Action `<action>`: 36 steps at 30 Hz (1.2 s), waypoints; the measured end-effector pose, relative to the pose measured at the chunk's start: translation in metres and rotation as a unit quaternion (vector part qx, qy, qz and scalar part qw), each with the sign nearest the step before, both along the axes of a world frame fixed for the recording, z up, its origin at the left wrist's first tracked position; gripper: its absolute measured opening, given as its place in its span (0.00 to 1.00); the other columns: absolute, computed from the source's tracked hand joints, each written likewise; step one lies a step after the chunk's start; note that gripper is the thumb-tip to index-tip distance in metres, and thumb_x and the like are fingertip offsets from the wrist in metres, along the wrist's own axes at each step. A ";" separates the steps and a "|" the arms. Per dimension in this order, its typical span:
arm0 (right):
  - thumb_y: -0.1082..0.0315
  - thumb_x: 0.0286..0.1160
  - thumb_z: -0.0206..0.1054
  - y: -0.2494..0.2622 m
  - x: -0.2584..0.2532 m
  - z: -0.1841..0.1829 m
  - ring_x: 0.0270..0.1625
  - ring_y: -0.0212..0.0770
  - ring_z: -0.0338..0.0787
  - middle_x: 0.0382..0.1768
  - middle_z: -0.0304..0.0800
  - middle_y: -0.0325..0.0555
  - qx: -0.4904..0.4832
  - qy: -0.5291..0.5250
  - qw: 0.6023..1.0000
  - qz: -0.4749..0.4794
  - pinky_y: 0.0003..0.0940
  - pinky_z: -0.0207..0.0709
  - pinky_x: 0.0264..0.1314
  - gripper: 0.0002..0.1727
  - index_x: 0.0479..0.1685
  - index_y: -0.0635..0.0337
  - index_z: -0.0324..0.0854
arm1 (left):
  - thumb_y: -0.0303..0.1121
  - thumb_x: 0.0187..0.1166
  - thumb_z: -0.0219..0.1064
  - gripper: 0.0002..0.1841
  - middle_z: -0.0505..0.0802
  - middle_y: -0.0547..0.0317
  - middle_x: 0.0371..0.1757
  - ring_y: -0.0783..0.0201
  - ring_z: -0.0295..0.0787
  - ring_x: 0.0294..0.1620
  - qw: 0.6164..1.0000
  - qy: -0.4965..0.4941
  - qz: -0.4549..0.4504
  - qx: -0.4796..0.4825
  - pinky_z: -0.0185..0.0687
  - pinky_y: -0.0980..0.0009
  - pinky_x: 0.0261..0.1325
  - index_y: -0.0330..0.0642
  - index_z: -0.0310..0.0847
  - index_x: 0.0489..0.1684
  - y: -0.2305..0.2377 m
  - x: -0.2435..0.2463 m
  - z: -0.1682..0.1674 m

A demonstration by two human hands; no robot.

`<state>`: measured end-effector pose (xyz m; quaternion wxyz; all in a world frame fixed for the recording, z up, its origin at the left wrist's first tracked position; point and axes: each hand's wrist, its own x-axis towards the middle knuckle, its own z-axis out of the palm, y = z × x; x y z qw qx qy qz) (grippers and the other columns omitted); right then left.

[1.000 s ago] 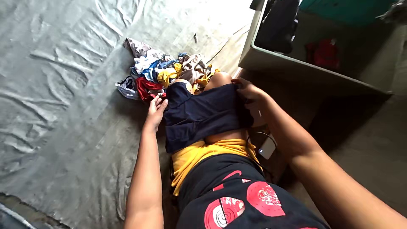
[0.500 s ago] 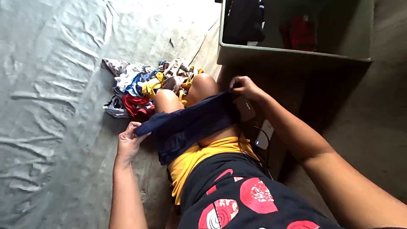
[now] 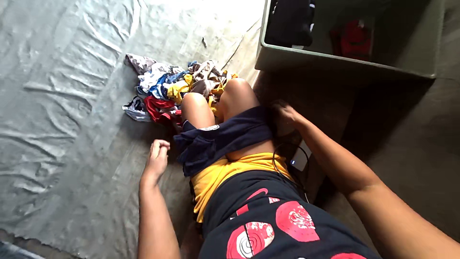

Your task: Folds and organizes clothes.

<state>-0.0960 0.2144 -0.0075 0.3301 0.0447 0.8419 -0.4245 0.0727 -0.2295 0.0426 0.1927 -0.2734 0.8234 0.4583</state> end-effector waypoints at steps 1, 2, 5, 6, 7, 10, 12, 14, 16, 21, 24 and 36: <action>0.48 0.95 0.45 -0.007 -0.001 0.002 0.74 0.57 0.81 0.74 0.78 0.65 0.010 -0.036 0.999 -0.016 0.58 0.73 0.76 0.31 0.80 0.64 0.69 | 0.40 0.94 0.42 0.25 0.76 0.29 0.77 0.38 0.74 0.77 0.999 0.002 0.050 0.005 0.72 0.40 0.73 0.28 0.65 0.77 0.005 -0.005 -0.003; 0.39 0.92 0.45 -0.012 -0.002 0.000 0.76 0.60 0.79 0.76 0.77 0.66 0.025 -0.061 0.998 -0.012 0.62 0.71 0.77 0.37 0.82 0.62 0.69 | 0.47 0.94 0.47 0.29 0.74 0.29 0.79 0.38 0.72 0.80 0.997 0.008 0.075 0.007 0.70 0.40 0.76 0.31 0.62 0.82 0.012 -0.009 -0.009; 0.30 0.84 0.49 -0.024 -0.003 -0.005 0.76 0.63 0.79 0.73 0.80 0.66 0.075 -0.072 0.994 0.033 0.67 0.68 0.79 0.44 0.80 0.61 0.72 | 0.52 0.88 0.58 0.32 0.74 0.28 0.78 0.36 0.70 0.80 0.998 0.022 0.061 -0.007 0.64 0.40 0.81 0.32 0.69 0.79 0.033 -0.016 -0.028; 0.33 0.86 0.50 -0.029 0.000 0.001 0.78 0.64 0.77 0.75 0.78 0.68 0.077 -0.073 0.994 0.039 0.66 0.66 0.80 0.43 0.82 0.63 0.69 | 0.52 0.87 0.60 0.32 0.77 0.26 0.75 0.35 0.72 0.79 0.998 0.030 0.052 -0.029 0.63 0.39 0.81 0.30 0.71 0.75 0.040 -0.016 -0.032; 0.36 0.87 0.51 -0.032 0.003 0.002 0.80 0.64 0.75 0.76 0.76 0.69 0.076 -0.062 0.994 0.039 0.65 0.64 0.82 0.42 0.84 0.64 0.65 | 0.50 0.87 0.62 0.31 0.81 0.25 0.69 0.35 0.76 0.75 0.996 0.050 0.050 -0.053 0.64 0.39 0.80 0.26 0.74 0.70 0.045 -0.015 -0.034; 0.46 0.90 0.56 -0.029 0.015 -0.006 0.70 0.64 0.83 0.66 0.83 0.70 0.052 0.045 0.998 -0.001 0.63 0.72 0.75 0.33 0.76 0.69 0.72 | 0.48 0.88 0.61 0.27 0.88 0.29 0.47 0.38 0.86 0.54 0.981 0.125 0.086 -0.117 0.75 0.40 0.64 0.23 0.79 0.55 0.055 -0.016 -0.037; 0.49 0.90 0.56 -0.020 0.009 0.004 0.62 0.62 0.88 0.58 0.87 0.69 0.045 0.110 0.992 -0.036 0.63 0.77 0.69 0.30 0.71 0.70 0.76 | 0.48 0.89 0.59 0.26 0.87 0.33 0.40 0.41 0.86 0.46 0.976 0.146 0.101 -0.124 0.76 0.41 0.57 0.25 0.78 0.51 0.056 -0.025 -0.031; 0.49 0.91 0.56 0.000 -0.003 0.020 0.57 0.58 0.90 0.53 0.89 0.65 0.045 0.149 0.986 -0.054 0.61 0.79 0.65 0.28 0.66 0.69 0.80 | 0.50 0.89 0.59 0.26 0.88 0.32 0.41 0.39 0.87 0.47 0.976 0.163 0.076 -0.121 0.77 0.38 0.57 0.26 0.79 0.51 0.063 -0.038 -0.021; 0.52 0.92 0.54 0.025 -0.011 0.040 0.49 0.47 0.90 0.47 0.90 0.59 0.026 0.149 0.987 -0.059 0.51 0.81 0.60 0.25 0.60 0.68 0.82 | 0.51 0.87 0.60 0.28 0.88 0.30 0.42 0.35 0.88 0.48 0.980 0.164 0.037 -0.108 0.77 0.36 0.57 0.25 0.79 0.52 0.078 -0.058 -0.011; 0.64 0.92 0.52 0.078 0.004 0.071 0.44 0.27 0.92 0.42 0.92 0.39 -0.107 0.041 0.986 -0.121 0.30 0.88 0.54 0.16 0.63 0.66 0.77 | 0.54 0.85 0.62 0.34 0.86 0.23 0.63 0.29 0.82 0.69 0.991 0.086 -0.047 -0.090 0.70 0.34 0.73 0.25 0.76 0.70 0.109 -0.118 0.004; 0.64 0.93 0.52 0.093 0.018 0.054 0.47 0.35 0.94 0.46 0.93 0.45 -0.155 0.001 0.959 -0.236 0.37 0.91 0.55 0.17 0.68 0.66 0.73 | 0.43 0.79 0.73 0.33 0.71 0.27 0.80 0.27 0.71 0.77 0.980 0.146 -0.085 -0.101 0.68 0.31 0.74 0.32 0.70 0.78 0.141 -0.140 -0.018; 0.67 0.78 0.58 0.022 0.006 0.132 0.46 0.31 0.94 0.47 0.93 0.37 -0.273 0.081 0.947 -0.151 0.32 0.91 0.51 0.22 0.71 0.61 0.68 | 0.32 0.87 0.32 0.32 0.53 0.34 0.94 0.53 0.43 0.96 0.879 0.175 -0.003 0.444 0.36 0.60 0.95 0.25 0.45 0.91 0.288 -0.085 -0.037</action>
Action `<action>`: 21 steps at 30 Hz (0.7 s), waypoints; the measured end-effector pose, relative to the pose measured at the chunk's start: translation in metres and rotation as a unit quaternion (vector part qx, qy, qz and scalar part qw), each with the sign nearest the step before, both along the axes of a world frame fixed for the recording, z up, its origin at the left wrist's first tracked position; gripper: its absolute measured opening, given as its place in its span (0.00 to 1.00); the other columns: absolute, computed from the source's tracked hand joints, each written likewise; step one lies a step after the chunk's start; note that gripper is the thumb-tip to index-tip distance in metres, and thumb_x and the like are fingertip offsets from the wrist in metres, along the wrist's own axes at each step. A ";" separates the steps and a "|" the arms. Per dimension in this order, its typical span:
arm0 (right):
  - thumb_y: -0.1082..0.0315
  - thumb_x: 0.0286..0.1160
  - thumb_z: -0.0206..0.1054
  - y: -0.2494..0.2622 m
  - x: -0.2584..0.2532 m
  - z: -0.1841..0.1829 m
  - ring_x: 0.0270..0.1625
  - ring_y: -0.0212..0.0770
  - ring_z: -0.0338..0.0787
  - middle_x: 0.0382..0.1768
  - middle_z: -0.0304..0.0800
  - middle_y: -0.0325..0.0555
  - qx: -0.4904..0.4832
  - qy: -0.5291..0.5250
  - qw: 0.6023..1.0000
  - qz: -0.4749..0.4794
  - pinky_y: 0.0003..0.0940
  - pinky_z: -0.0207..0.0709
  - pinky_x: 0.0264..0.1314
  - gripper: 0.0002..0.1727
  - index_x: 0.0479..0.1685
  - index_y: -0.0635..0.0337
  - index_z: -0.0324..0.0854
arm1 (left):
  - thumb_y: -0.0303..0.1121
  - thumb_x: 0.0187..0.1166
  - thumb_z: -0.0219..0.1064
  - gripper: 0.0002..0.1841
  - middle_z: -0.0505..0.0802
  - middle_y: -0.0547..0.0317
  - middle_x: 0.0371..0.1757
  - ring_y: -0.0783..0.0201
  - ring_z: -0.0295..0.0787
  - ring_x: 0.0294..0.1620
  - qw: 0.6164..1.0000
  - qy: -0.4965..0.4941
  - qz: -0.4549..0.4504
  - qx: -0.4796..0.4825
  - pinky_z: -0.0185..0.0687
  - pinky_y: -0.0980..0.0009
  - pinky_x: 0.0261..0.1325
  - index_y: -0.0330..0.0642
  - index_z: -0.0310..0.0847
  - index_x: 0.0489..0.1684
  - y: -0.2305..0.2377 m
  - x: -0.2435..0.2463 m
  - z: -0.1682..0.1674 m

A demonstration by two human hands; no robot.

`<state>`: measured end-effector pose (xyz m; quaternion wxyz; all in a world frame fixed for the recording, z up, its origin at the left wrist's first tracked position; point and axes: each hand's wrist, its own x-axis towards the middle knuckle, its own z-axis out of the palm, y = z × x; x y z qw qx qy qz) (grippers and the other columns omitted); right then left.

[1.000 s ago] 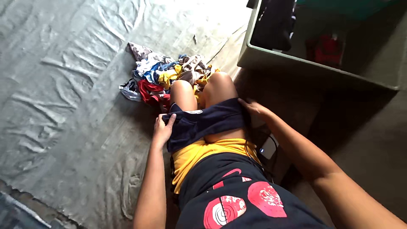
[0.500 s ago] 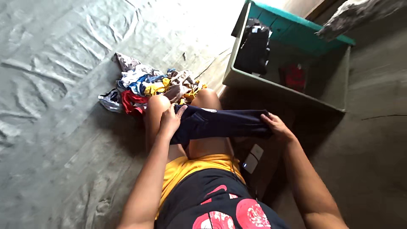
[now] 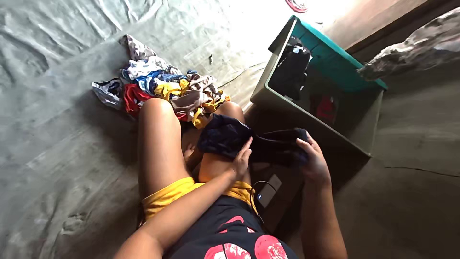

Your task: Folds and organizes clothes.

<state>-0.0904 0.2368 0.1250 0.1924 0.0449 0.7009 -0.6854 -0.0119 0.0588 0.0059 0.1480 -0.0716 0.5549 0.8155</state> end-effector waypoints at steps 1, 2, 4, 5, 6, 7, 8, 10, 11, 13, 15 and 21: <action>0.67 0.79 0.56 -0.027 0.000 0.003 0.43 0.30 0.93 0.44 0.93 0.36 0.001 -0.011 1.000 0.007 0.31 0.91 0.48 0.20 0.69 0.59 0.69 | 0.32 0.88 0.30 0.32 0.55 0.36 0.93 0.56 0.46 0.96 0.999 -0.026 0.020 0.024 0.38 0.62 0.95 0.26 0.47 0.91 -0.002 0.000 0.000; 0.68 0.80 0.56 -0.053 -0.001 0.004 0.41 0.31 0.93 0.43 0.92 0.37 -0.010 -0.023 1.000 0.012 0.31 0.90 0.46 0.19 0.68 0.58 0.70 | 0.32 0.90 0.30 0.30 0.62 0.39 0.91 0.60 0.54 0.93 0.996 -0.060 0.048 0.044 0.45 0.65 0.93 0.27 0.51 0.90 -0.005 0.001 0.003; 0.71 0.82 0.56 -0.095 -0.003 -0.001 0.42 0.32 0.92 0.44 0.89 0.38 -0.056 -0.049 0.995 0.060 0.31 0.89 0.49 0.16 0.66 0.56 0.69 | 0.27 0.93 0.36 0.22 0.83 0.48 0.70 0.68 0.80 0.69 0.978 -0.141 0.130 0.082 0.73 0.72 0.74 0.29 0.68 0.78 -0.007 0.001 0.015; 0.73 0.82 0.55 -0.109 -0.006 -0.004 0.43 0.35 0.94 0.45 0.90 0.40 -0.084 -0.060 0.990 0.093 0.34 0.90 0.52 0.14 0.63 0.56 0.69 | 0.28 0.94 0.33 0.19 0.84 0.55 0.55 0.70 0.82 0.55 0.955 -0.196 0.166 0.147 0.78 0.72 0.61 0.35 0.70 0.67 -0.008 -0.001 0.020; 0.73 0.82 0.55 -0.114 -0.010 -0.009 0.47 0.41 0.95 0.48 0.92 0.45 -0.108 -0.066 0.984 0.125 0.38 0.90 0.58 0.15 0.65 0.57 0.68 | 0.30 0.94 0.30 0.19 0.83 0.58 0.49 0.69 0.81 0.50 0.933 -0.235 0.181 0.202 0.79 0.70 0.57 0.39 0.68 0.62 -0.013 -0.001 0.021; 0.71 0.83 0.55 -0.114 -0.014 -0.013 0.50 0.44 0.95 0.52 0.92 0.48 -0.105 -0.058 0.983 0.139 0.41 0.89 0.61 0.17 0.69 0.58 0.68 | 0.34 0.95 0.27 0.21 0.84 0.58 0.47 0.67 0.82 0.50 0.914 -0.268 0.194 0.236 0.80 0.67 0.56 0.42 0.69 0.60 -0.017 -0.002 0.021; 0.68 0.84 0.55 -0.108 -0.018 -0.017 0.52 0.45 0.95 0.54 0.92 0.49 -0.076 -0.037 0.988 0.128 0.42 0.88 0.61 0.20 0.73 0.59 0.68 | 0.38 0.95 0.23 0.25 0.84 0.56 0.51 0.65 0.82 0.54 0.903 -0.280 0.197 0.262 0.79 0.65 0.60 0.42 0.69 0.63 -0.022 -0.003 0.020; 0.65 0.88 0.53 -0.085 -0.026 -0.034 0.55 0.44 0.93 0.57 0.90 0.51 0.015 0.000 0.998 0.063 0.43 0.87 0.62 0.23 0.78 0.63 0.66 | 0.43 0.93 0.18 0.30 0.85 0.54 0.53 0.63 0.81 0.55 0.887 -0.294 0.203 0.292 0.78 0.62 0.60 0.42 0.70 0.63 -0.030 -0.004 0.017; 0.64 0.90 0.52 -0.071 -0.028 -0.047 0.58 0.43 0.91 0.60 0.87 0.53 0.058 -0.010 0.998 0.024 0.42 0.86 0.64 0.24 0.79 0.65 0.64 | 0.47 0.93 0.17 0.32 0.86 0.53 0.51 0.61 0.83 0.53 0.874 -0.307 0.211 0.311 0.80 0.60 0.58 0.43 0.70 0.61 -0.033 -0.005 0.015; 0.59 0.93 0.52 -0.051 -0.020 -0.074 0.59 0.40 0.90 0.62 0.87 0.54 0.101 -0.089 0.991 -0.024 0.39 0.84 0.64 0.26 0.80 0.68 0.66 | 0.52 0.93 0.19 0.32 0.86 0.53 0.45 0.59 0.83 0.49 0.845 -0.339 0.224 0.349 0.80 0.58 0.55 0.45 0.71 0.54 -0.035 -0.007 0.017; 0.50 0.95 0.45 -0.052 -0.002 -0.085 0.48 0.35 0.90 0.49 0.91 0.46 0.050 -0.214 0.975 -0.041 0.34 0.86 0.52 0.27 0.68 0.64 0.76 | 0.56 0.92 0.20 0.33 0.86 0.54 0.43 0.59 0.84 0.46 0.824 -0.363 0.221 0.376 0.80 0.59 0.51 0.46 0.71 0.51 -0.034 -0.008 0.024; 0.42 0.94 0.36 -0.094 0.029 -0.067 0.54 0.43 0.93 0.52 0.92 0.50 -0.144 -0.277 0.941 -0.132 0.44 0.88 0.56 0.32 0.70 0.57 0.74 | 0.58 0.90 0.20 0.33 0.87 0.56 0.38 0.60 0.86 0.41 0.816 -0.379 0.169 0.404 0.83 0.64 0.45 0.48 0.72 0.48 -0.035 -0.005 0.050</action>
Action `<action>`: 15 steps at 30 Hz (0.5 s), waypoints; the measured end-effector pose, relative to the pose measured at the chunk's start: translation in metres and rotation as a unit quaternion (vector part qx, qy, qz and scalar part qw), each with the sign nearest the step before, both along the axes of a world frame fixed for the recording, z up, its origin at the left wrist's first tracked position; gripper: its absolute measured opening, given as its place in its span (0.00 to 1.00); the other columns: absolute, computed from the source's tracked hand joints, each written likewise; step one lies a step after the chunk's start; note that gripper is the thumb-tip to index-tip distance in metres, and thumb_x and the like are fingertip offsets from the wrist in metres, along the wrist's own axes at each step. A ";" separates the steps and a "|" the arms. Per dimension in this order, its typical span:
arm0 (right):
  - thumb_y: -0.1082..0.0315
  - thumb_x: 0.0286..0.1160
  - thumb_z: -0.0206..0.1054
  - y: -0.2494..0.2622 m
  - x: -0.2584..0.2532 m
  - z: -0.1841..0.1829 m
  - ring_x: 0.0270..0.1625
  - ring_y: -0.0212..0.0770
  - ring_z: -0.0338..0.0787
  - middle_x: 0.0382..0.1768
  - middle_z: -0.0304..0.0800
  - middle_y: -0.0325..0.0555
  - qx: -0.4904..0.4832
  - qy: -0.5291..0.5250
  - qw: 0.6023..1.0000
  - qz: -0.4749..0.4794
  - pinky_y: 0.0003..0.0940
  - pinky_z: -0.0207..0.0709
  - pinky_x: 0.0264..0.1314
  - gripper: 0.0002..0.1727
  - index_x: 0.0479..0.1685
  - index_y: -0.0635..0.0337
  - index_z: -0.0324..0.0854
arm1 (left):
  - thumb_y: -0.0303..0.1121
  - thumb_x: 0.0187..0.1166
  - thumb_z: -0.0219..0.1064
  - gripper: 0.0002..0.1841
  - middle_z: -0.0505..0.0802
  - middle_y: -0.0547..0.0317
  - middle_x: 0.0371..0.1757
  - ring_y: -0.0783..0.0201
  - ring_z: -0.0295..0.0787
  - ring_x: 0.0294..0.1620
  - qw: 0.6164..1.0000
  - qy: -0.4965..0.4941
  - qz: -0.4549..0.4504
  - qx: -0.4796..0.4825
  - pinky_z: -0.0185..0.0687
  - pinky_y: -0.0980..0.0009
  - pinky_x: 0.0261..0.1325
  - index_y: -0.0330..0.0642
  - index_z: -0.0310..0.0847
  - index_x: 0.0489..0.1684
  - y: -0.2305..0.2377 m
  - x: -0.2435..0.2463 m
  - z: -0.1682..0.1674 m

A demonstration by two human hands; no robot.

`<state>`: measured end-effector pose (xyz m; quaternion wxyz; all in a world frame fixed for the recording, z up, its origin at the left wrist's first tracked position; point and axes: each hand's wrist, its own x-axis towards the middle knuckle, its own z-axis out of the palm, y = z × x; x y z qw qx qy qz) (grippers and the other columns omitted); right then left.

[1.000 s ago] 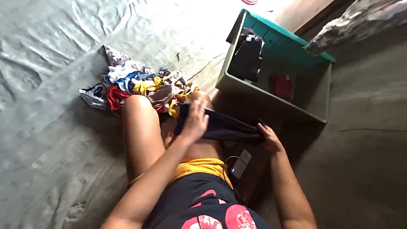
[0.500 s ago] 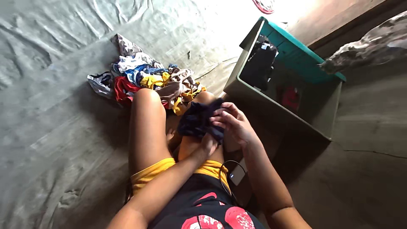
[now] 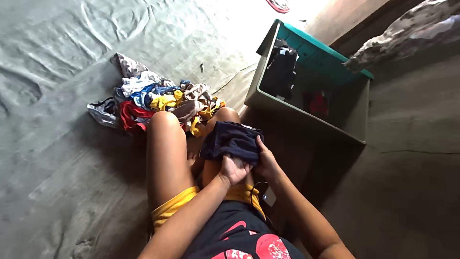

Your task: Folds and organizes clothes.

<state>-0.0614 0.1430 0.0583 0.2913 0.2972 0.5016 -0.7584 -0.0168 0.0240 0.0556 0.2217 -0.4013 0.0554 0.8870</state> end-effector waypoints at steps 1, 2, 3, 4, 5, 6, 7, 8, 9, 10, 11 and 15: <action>0.42 0.94 0.35 -0.003 -0.003 0.007 0.53 0.44 0.93 0.51 0.92 0.51 0.004 -0.004 1.000 -0.014 0.44 0.88 0.55 0.33 0.69 0.58 0.75 | 0.56 0.91 0.21 0.32 0.87 0.55 0.39 0.60 0.86 0.42 1.000 0.006 -0.003 -0.003 0.83 0.63 0.45 0.48 0.72 0.49 -0.004 0.001 0.004; 0.42 0.94 0.35 -0.004 -0.007 0.015 0.52 0.44 0.93 0.50 0.92 0.51 0.013 -0.006 1.000 -0.024 0.44 0.88 0.54 0.33 0.68 0.59 0.75 | 0.53 0.91 0.23 0.31 0.89 0.53 0.42 0.58 0.88 0.46 1.000 0.023 -0.008 -0.005 0.85 0.60 0.49 0.46 0.74 0.51 -0.010 0.003 0.005; 0.43 0.95 0.35 -0.004 -0.012 0.024 0.50 0.44 0.93 0.49 0.92 0.52 0.027 -0.002 0.999 -0.026 0.45 0.88 0.53 0.32 0.67 0.60 0.75 | 0.48 0.90 0.25 0.30 0.90 0.49 0.50 0.54 0.89 0.54 0.998 0.061 -0.018 0.002 0.85 0.55 0.58 0.42 0.73 0.59 -0.019 0.009 0.003; 0.45 0.95 0.36 -0.003 -0.018 0.035 0.49 0.44 0.93 0.47 0.91 0.52 0.046 0.013 0.999 -0.019 0.45 0.89 0.52 0.31 0.66 0.61 0.75 | 0.44 0.89 0.24 0.30 0.90 0.47 0.60 0.52 0.88 0.63 0.993 0.109 -0.049 0.003 0.82 0.54 0.67 0.40 0.70 0.70 -0.030 0.018 0.000; 0.47 0.96 0.36 0.000 -0.024 0.045 0.47 0.44 0.93 0.45 0.91 0.52 0.064 0.040 0.997 0.000 0.45 0.89 0.51 0.30 0.63 0.63 0.76 | 0.42 0.89 0.24 0.32 0.88 0.47 0.68 0.52 0.85 0.70 0.984 0.151 -0.095 -0.008 0.80 0.54 0.72 0.39 0.66 0.80 -0.041 0.028 -0.003; 0.50 0.97 0.36 0.002 -0.030 0.056 0.45 0.42 0.94 0.41 0.92 0.51 0.083 0.087 0.992 0.030 0.43 0.90 0.49 0.29 0.58 0.64 0.77 | 0.41 0.89 0.24 0.33 0.87 0.48 0.73 0.54 0.84 0.73 0.971 0.185 -0.148 -0.024 0.78 0.56 0.74 0.39 0.65 0.84 -0.053 0.037 -0.007; 0.54 0.97 0.37 0.004 -0.034 0.068 0.42 0.39 0.94 0.38 0.93 0.48 0.107 0.148 0.981 0.070 0.39 0.91 0.48 0.27 0.53 0.64 0.79 | 0.39 0.90 0.25 0.32 0.86 0.50 0.74 0.56 0.83 0.74 0.958 0.206 -0.192 -0.044 0.78 0.58 0.75 0.40 0.65 0.84 -0.062 0.043 -0.009; 0.58 0.97 0.38 0.005 -0.036 0.079 0.39 0.35 0.94 0.34 0.93 0.43 0.138 0.219 0.958 0.121 0.35 0.91 0.47 0.25 0.48 0.63 0.81 | 0.38 0.91 0.29 0.29 0.85 0.53 0.75 0.58 0.83 0.74 0.950 0.215 -0.217 -0.069 0.78 0.59 0.75 0.40 0.67 0.83 -0.068 0.047 -0.007; 0.62 0.96 0.41 0.004 -0.035 0.090 0.38 0.29 0.93 0.33 0.93 0.39 0.180 0.295 0.920 0.183 0.30 0.90 0.46 0.22 0.46 0.62 0.82 | 0.38 0.92 0.33 0.27 0.84 0.54 0.77 0.58 0.83 0.75 0.944 0.225 -0.222 -0.095 0.78 0.59 0.75 0.41 0.66 0.84 -0.071 0.047 -0.003; 0.64 0.94 0.46 0.001 -0.031 0.100 0.40 0.25 0.91 0.35 0.91 0.36 0.233 0.368 0.866 0.245 0.25 0.87 0.48 0.19 0.46 0.62 0.84 | 0.41 0.93 0.35 0.27 0.82 0.56 0.79 0.58 0.82 0.76 0.940 0.238 -0.213 -0.116 0.79 0.57 0.75 0.43 0.64 0.86 -0.072 0.044 0.003; 0.65 0.91 0.52 -0.005 -0.022 0.108 0.46 0.24 0.90 0.42 0.92 0.37 0.280 0.430 0.804 0.300 0.24 0.84 0.54 0.17 0.51 0.63 0.86 | 0.45 0.94 0.35 0.28 0.80 0.56 0.81 0.56 0.81 0.77 0.942 0.246 -0.187 -0.128 0.81 0.54 0.73 0.45 0.60 0.88 -0.071 0.037 0.010; 0.65 0.80 0.65 -0.029 0.035 0.110 0.82 0.63 0.76 0.79 0.78 0.57 0.383 0.526 0.579 0.492 0.65 0.75 0.74 0.27 0.80 0.55 0.78 | 0.65 0.89 0.27 0.35 0.94 0.66 0.48 0.71 0.92 0.50 0.961 0.226 0.051 -0.148 0.90 0.68 0.52 0.56 0.78 0.62 -0.066 -0.003 0.036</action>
